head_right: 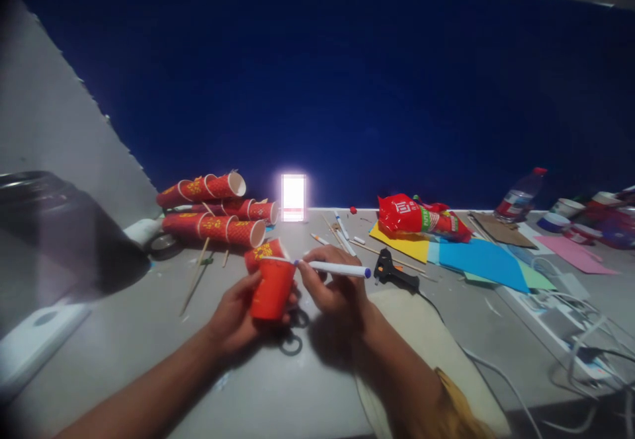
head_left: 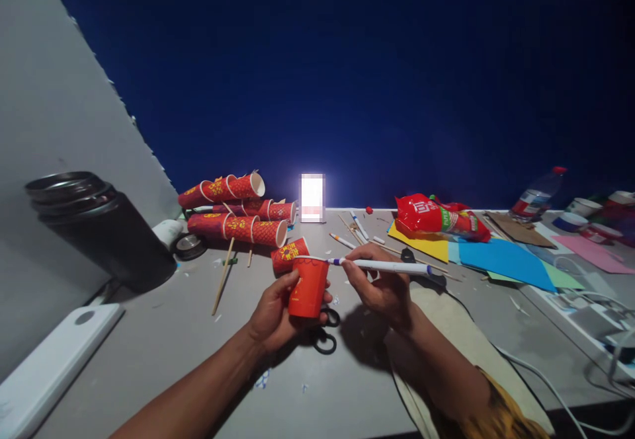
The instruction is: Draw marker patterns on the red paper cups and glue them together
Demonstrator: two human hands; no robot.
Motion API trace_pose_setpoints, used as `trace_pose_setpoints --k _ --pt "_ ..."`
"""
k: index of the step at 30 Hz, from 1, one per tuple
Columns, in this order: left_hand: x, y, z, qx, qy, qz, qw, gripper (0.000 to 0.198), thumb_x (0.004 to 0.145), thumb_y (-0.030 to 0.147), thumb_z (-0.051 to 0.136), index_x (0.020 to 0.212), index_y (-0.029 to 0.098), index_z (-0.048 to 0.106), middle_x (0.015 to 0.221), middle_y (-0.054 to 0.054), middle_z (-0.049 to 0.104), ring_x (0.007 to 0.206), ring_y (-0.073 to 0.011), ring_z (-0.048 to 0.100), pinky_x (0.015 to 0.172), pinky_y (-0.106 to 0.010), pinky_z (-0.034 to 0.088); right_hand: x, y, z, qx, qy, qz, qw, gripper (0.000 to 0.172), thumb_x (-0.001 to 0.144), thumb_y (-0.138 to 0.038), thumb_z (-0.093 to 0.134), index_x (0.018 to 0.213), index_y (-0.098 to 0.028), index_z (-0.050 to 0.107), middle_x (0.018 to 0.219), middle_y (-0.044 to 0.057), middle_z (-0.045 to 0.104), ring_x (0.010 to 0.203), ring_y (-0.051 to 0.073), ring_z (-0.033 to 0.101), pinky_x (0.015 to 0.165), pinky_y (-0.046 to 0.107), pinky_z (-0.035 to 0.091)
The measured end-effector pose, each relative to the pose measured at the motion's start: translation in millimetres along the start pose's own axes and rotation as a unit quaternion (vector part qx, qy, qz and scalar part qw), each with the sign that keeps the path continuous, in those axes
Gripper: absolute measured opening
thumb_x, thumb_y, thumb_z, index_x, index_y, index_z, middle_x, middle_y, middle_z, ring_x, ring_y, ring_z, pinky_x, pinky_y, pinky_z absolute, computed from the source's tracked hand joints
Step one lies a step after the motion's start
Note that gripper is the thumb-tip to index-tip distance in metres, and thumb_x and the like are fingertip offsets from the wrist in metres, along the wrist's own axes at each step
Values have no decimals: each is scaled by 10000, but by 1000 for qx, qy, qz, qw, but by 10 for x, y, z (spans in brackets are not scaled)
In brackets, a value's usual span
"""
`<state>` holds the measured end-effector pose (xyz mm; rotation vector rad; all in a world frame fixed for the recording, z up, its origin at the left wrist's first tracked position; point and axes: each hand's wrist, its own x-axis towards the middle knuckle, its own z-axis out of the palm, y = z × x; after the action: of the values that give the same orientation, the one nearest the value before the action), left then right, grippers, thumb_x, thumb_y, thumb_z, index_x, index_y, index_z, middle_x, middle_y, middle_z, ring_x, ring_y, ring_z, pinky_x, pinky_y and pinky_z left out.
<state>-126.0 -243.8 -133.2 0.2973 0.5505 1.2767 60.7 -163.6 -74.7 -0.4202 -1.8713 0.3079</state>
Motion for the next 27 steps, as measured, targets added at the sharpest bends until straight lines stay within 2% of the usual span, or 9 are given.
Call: trace_pose_setpoints --k 3,7,10,16,27 --pt "1 -16 -8 6 7 -2 1000 428 936 391 583 1123 16 672 920 -214 739 823 -286 721 691 -396 597 -8 -7 0 15 -17 -9 1000 67 917 -148 638 872 -195 655 715 9 680 535 108 547 506 250 432" --pt "-11 -28 27 3 24 7 1000 386 931 365 600 1122 37 669 909 -187 741 791 -274 719 681 -396 597 -51 -7 8 29 -50 18 998 66 923 -183 646 862 -206 656 727 11 685 577 125 581 554 270 469" --pt "-13 -32 42 8 25 8 1000 378 921 358 615 1119 41 668 912 -187 742 775 -273 720 670 -398 599 -80 7 26 37 -45 31 998 91 928 -198 645 839 -211 657 734 16 687 616 141 611 579 280 489" --pt "1 -45 13 14 13 18 1000 369 912 356 627 1106 45 672 921 -189 741 795 -282 725 664 -390 600 -73 54 37 20 -58 23 998 75 930 -199 641 857 -200 661 719 12 679 552 117 555 510 256 443" --pt "-23 -7 100 18 34 9 999 389 948 374 555 1152 56 649 883 -191 730 804 -270 707 672 -391 593 -10 24 22 21 -7 -11 1000 43 919 -159 648 902 -197 657 720 3 675 512 98 526 478 237 423"
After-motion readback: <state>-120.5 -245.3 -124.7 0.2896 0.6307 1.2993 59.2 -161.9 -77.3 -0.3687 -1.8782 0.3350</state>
